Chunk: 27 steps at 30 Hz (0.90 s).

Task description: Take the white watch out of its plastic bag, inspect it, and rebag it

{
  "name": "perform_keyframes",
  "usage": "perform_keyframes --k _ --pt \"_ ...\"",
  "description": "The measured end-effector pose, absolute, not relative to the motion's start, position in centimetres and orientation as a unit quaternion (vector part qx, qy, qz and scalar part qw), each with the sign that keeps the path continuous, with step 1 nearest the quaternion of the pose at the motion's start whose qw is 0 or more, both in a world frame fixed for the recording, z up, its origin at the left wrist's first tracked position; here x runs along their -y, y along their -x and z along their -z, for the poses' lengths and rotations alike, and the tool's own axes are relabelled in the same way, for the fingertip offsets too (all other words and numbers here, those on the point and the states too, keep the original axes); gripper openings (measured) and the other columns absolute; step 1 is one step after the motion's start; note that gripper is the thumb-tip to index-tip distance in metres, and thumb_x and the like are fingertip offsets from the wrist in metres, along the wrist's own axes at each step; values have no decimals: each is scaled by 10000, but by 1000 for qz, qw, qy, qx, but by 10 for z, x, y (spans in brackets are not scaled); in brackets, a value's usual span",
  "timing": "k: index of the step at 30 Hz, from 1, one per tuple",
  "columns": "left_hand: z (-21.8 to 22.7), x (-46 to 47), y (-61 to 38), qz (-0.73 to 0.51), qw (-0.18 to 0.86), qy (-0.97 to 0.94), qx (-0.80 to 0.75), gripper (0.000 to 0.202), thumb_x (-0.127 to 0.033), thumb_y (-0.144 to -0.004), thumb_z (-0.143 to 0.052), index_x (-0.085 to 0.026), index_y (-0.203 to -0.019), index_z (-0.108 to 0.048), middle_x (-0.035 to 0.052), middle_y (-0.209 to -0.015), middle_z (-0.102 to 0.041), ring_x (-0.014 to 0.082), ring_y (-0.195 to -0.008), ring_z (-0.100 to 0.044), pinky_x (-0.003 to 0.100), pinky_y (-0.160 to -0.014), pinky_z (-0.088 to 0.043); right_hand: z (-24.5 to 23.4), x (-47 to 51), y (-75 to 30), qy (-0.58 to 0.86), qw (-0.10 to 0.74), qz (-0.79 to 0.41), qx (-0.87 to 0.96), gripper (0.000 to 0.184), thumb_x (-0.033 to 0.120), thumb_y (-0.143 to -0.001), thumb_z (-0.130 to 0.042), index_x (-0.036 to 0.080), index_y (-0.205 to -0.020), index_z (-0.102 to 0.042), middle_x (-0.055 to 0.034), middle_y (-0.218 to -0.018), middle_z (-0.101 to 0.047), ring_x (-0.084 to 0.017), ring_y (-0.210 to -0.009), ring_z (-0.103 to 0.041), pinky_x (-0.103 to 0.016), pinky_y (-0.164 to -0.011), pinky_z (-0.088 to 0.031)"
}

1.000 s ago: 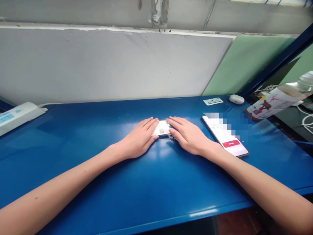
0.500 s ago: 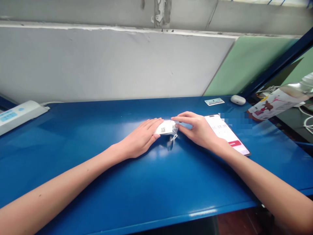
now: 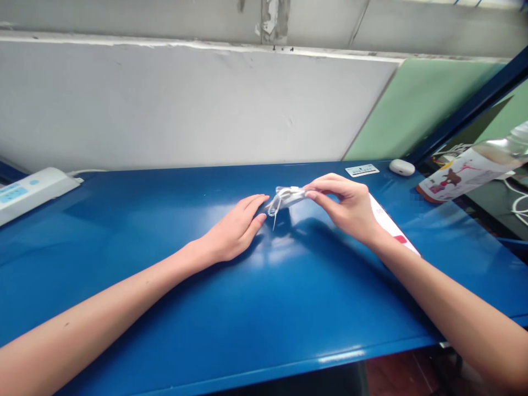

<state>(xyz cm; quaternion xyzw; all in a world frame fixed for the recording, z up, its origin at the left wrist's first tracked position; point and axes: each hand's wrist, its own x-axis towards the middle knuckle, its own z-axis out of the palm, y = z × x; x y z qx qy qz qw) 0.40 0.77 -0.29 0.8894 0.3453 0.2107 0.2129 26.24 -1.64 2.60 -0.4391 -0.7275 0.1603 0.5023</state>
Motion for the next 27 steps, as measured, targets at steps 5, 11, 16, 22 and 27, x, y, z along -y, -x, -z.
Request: perform_keyframes --k 5,11,16,22,27 --pt "6 -9 -3 -229 221 -875 -365 477 -378 -1050 -304 -130 -1443 -409 159 -1480 -484 278 -1380 -452 477 -1163 -364 -31 16 -263 486 523 -237 659 121 302 -873 -711 192 -833 -743 -11 -766 -726 -149 -693 -649 -290 -660 -534" --pt "5 -7 -1 -259 204 -877 -351 597 -421 -1009 -433 -134 -1513 -291 185 -1548 -384 315 -1431 -386 495 -1173 -350 -26 13 -262 513 469 -349 628 217 382 -885 -676 175 -889 -743 -29 -806 -725 -143 -684 -615 -300 -667 -530" --pt "6 -6 1 -244 147 -905 -314 921 -514 -895 -637 -172 -1578 -122 196 -1639 -197 332 -1514 -208 507 -1212 -270 -12 8 -258 511 426 -415 621 255 361 -877 -662 166 -1031 -721 -65 -909 -739 -184 -777 -661 -354 -732 -557" --pt "6 -7 -2 -171 143 -916 -333 888 -609 -887 -604 -116 -1548 -277 215 -1615 -271 355 -1502 -238 517 -1201 -286 2 10 -253 513 379 -341 691 338 279 -920 -569 180 -1237 -633 -118 -1133 -715 -240 -992 -686 -422 -853 -578" --pt "7 -6 -2 -164 142 -915 -341 759 -587 -928 -548 -122 -1504 -382 211 -1584 -346 369 -1490 -260 551 -1183 -301 -2 23 -250 510 248 -199 799 598 453 -946 -537 108 -1431 -483 -228 -1554 -403 -330 -1459 -362 -524 -1156 -365"
